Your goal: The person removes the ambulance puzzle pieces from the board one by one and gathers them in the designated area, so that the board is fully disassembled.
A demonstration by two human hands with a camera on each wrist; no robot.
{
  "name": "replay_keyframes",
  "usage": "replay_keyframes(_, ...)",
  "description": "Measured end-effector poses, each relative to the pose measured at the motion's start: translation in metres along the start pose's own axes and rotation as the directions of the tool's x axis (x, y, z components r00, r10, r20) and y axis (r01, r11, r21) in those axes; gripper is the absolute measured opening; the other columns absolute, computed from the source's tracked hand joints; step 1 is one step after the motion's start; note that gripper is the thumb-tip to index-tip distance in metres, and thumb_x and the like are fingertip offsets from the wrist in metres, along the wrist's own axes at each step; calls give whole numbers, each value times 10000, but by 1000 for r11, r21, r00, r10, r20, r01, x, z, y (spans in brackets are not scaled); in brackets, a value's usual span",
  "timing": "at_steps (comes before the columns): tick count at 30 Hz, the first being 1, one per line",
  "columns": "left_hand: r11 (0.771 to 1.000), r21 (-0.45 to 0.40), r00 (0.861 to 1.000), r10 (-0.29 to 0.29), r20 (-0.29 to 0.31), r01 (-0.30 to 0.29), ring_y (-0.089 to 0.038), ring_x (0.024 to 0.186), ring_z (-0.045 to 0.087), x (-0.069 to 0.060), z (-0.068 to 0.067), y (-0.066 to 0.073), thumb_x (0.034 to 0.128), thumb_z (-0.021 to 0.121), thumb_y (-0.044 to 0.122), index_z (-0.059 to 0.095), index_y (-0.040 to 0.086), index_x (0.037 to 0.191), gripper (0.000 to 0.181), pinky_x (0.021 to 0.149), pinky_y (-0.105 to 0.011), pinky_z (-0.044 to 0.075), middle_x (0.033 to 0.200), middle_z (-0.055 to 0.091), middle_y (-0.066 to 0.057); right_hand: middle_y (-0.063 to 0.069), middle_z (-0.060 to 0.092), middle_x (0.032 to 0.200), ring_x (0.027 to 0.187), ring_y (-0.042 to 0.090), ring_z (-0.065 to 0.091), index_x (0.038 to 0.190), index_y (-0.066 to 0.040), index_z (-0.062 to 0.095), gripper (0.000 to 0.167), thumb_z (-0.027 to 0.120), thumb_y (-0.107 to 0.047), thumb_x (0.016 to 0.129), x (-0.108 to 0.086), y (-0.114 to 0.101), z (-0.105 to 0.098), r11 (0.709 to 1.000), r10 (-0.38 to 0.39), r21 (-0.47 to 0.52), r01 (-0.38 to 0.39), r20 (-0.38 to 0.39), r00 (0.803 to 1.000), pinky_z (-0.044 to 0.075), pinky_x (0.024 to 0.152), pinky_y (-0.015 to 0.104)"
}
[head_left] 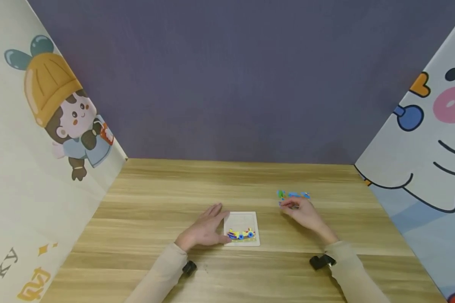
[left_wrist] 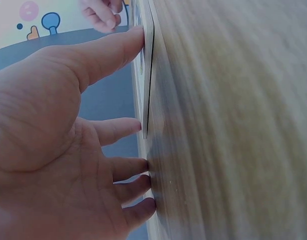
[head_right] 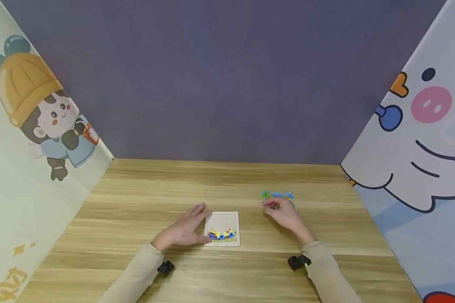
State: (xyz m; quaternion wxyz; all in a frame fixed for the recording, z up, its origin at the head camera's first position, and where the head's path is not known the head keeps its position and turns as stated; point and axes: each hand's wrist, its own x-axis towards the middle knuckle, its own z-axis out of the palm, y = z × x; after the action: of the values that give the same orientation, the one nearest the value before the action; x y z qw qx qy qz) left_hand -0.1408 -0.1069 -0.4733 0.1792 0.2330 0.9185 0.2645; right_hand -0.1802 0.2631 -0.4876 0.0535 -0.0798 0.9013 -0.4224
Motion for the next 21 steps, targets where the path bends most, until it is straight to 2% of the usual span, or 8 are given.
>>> replay_keyframes(3,1000,-8,1000,3,-2,-3,-431,1658,121,-1,0,0,930,812,426,389,66,1643,903,1347,-603,150,1771,146,-253,80,739,1091,959,136,657,1153,-50,771,209,729,-199,1013,-2,-13,14,999,-33,39,31,51,998,567,775,240)
replay_keyframes(8,1000,-16,1000,3,-4,-3,-434,1657,124,-1,0,0,927,815,424,394,61,1638,903,1345,-608,157,1769,152,-258,80,735,1011,719,121,634,1126,-40,763,188,739,-173,996,-5,-33,41,993,-76,104,61,148,986,545,579,239)
replay_keyframes(10,1000,-15,1000,2,-5,-2,-434,1656,128,-1,0,0,926,816,423,397,59,1636,901,1343,-610,163,1768,156,-259,61,735,990,678,125,623,1126,-48,760,187,736,-188,1003,-7,-41,50,991,-95,113,74,189,977,543,567,237)
replay_keyframes(18,1000,-7,1000,2,-3,-2,-440,1654,132,0,0,0,931,808,434,404,55,1632,894,1334,-632,179,1765,164,-262,8,734,962,749,92,644,1116,-84,764,182,723,-233,1019,-16,-72,79,983,-174,102,152,267,948,534,593,228)
replay_keyframes(21,1000,0,1000,-1,-6,1,-439,1653,138,0,0,1,927,809,440,406,53,1631,899,1333,-632,179,1764,167,-263,2,731,942,729,68,646,1121,-66,764,185,727,-212,1014,-16,-82,89,977,-210,109,185,306,929,549,576,225)
